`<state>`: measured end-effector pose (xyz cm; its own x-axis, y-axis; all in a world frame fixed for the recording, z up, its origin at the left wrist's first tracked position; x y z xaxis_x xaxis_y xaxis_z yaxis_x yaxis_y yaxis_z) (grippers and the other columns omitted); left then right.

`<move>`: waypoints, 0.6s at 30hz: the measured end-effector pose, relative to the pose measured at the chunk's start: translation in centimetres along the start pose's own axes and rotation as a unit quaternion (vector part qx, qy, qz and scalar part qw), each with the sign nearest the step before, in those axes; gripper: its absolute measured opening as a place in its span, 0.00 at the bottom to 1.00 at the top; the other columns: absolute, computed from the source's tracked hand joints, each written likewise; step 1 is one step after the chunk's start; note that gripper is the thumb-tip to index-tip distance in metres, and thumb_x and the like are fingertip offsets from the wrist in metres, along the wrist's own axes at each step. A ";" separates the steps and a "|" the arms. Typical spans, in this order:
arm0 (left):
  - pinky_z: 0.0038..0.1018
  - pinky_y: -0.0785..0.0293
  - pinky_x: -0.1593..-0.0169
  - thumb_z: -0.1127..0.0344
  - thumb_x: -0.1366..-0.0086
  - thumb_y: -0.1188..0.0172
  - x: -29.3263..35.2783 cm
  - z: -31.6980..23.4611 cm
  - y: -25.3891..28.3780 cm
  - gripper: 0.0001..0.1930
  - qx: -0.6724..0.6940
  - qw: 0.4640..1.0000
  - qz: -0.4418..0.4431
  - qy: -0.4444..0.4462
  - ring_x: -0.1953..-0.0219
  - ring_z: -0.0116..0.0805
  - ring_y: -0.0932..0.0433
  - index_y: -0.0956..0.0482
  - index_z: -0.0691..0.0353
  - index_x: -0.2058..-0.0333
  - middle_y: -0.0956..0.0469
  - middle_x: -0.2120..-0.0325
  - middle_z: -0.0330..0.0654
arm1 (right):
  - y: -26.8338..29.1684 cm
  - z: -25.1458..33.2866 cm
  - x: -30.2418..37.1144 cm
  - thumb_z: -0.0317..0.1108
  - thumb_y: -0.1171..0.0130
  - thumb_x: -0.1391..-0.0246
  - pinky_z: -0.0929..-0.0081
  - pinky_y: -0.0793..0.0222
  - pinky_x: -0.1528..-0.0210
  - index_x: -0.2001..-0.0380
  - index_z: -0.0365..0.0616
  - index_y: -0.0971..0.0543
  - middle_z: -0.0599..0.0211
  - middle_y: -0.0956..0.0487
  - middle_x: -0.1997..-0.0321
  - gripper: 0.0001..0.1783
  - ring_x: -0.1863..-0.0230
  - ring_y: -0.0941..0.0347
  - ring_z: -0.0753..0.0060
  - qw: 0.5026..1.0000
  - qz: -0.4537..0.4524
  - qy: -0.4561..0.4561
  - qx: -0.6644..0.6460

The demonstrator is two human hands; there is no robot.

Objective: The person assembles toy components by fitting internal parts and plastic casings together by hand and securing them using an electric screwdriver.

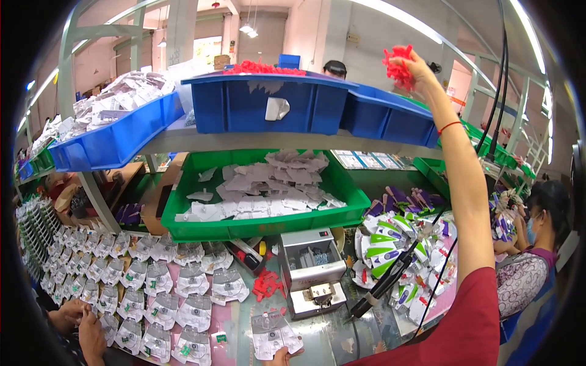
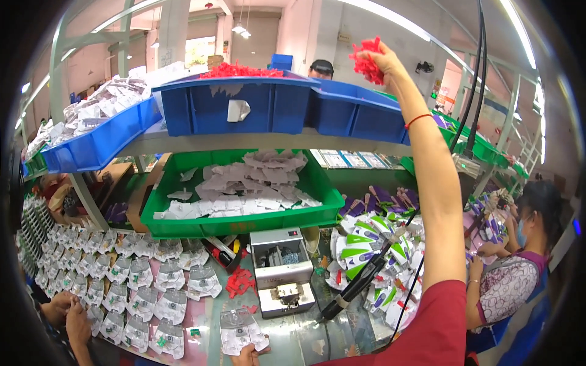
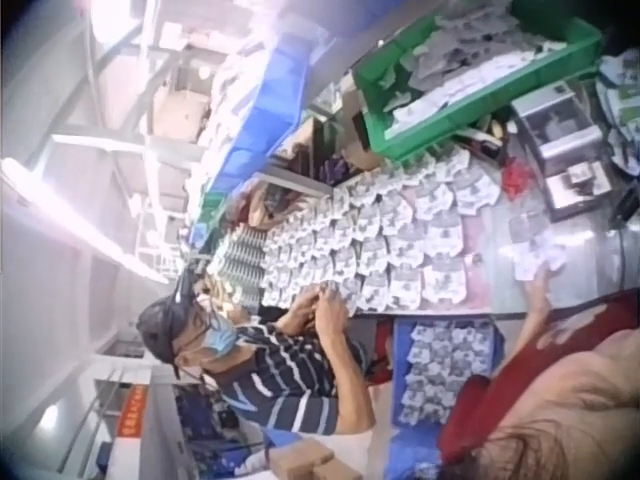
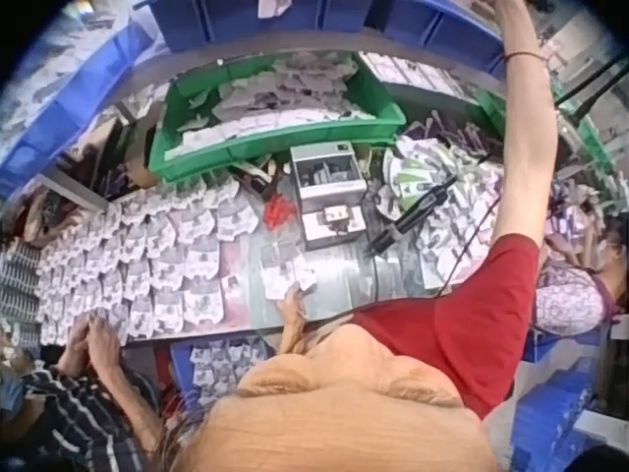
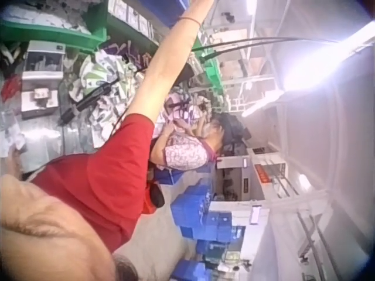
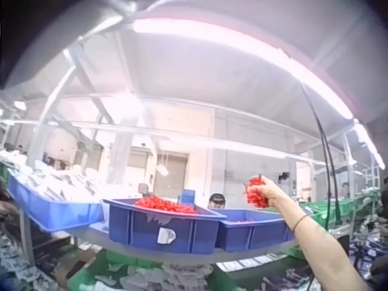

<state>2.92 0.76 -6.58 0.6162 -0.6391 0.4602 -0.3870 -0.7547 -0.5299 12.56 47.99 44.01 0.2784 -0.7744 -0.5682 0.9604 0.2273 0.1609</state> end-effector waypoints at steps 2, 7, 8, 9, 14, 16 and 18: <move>0.21 0.44 0.87 0.73 0.46 0.49 0.7 -1.2 -1.9 0.13 0.004 0.999 -0.039 0.005 0.88 0.22 0.38 0.30 0.64 0.61 0.29 0.79 0.34 | 0.6 0.7 1.0 0.33 0.39 0.58 0.74 0.31 0.82 0.54 0.48 0.33 0.62 0.25 0.67 0.25 0.71 0.26 0.71 0.998 0.037 0.055 -0.016; 0.42 0.23 0.70 0.81 0.50 0.54 -0.8 -1.3 -1.7 0.30 0.134 0.987 0.083 -0.038 0.63 0.55 0.26 0.48 0.66 0.46 0.31 0.59 0.53 | -2.7 3.2 13.0 0.37 0.42 0.54 0.84 0.31 0.77 0.53 0.39 0.34 0.57 0.26 0.58 0.24 0.67 0.26 0.75 0.976 0.203 0.056 -0.059; 0.43 0.23 0.70 0.80 0.49 0.54 -1.2 -1.0 -1.0 0.29 0.127 0.987 0.082 -0.053 0.61 0.57 0.27 0.49 0.66 0.46 0.31 0.58 0.54 | -5.5 2.3 16.9 0.35 0.45 0.53 0.79 0.28 0.69 0.52 0.40 0.36 0.55 0.27 0.56 0.24 0.65 0.26 0.72 0.972 0.217 0.065 -0.065; 0.44 0.23 0.70 0.80 0.49 0.55 -1.3 -0.8 -1.1 0.29 0.128 0.985 0.100 -0.051 0.61 0.58 0.27 0.49 0.65 0.46 0.32 0.58 0.54 | -5.9 1.5 20.2 0.32 0.43 0.55 0.80 0.29 0.66 0.53 0.40 0.33 0.60 0.25 0.60 0.23 0.65 0.27 0.74 0.963 0.247 0.044 -0.094; 0.34 0.22 0.73 0.74 0.49 0.54 -1.2 -1.6 -2.0 0.27 0.082 0.991 0.078 -0.077 0.61 0.50 0.25 0.46 0.68 0.47 0.30 0.58 0.53 | -9.3 -6.5 34.5 0.25 0.38 0.66 0.72 0.31 0.58 0.57 0.44 0.33 0.59 0.29 0.58 0.28 0.62 0.28 0.70 0.883 0.379 -0.161 -0.227; 0.34 0.22 0.72 0.74 0.49 0.54 -0.9 -1.9 -2.4 0.27 0.073 0.993 0.064 -0.065 0.61 0.50 0.26 0.46 0.68 0.47 0.31 0.58 0.52 | -9.9 -10.2 38.7 0.28 0.36 0.65 0.77 0.38 0.51 0.59 0.43 0.31 0.64 0.30 0.56 0.25 0.54 0.34 0.73 0.855 0.413 -0.200 -0.241; 0.34 0.22 0.71 0.73 0.48 0.53 -0.8 -1.7 -2.3 0.28 0.064 0.995 0.062 -0.051 0.61 0.50 0.26 0.47 0.67 0.47 0.30 0.58 0.52 | -9.8 -11.9 40.6 0.28 0.36 0.64 0.76 0.38 0.52 0.60 0.42 0.29 0.64 0.30 0.56 0.23 0.55 0.33 0.70 0.864 0.463 -0.135 -0.144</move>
<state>2.18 2.74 -4.51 0.6382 -0.7027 0.3145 -0.3771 -0.6415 -0.6680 14.35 21.36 9.76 0.9554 -0.2817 -0.0890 0.2946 0.9310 0.2156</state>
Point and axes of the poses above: each hand's wrist, its own x-axis away from the middle knuckle, its own y-axis out of the back of the hand, z = x × y, the point moved 3 cm from there along -x, towards the middle knuckle
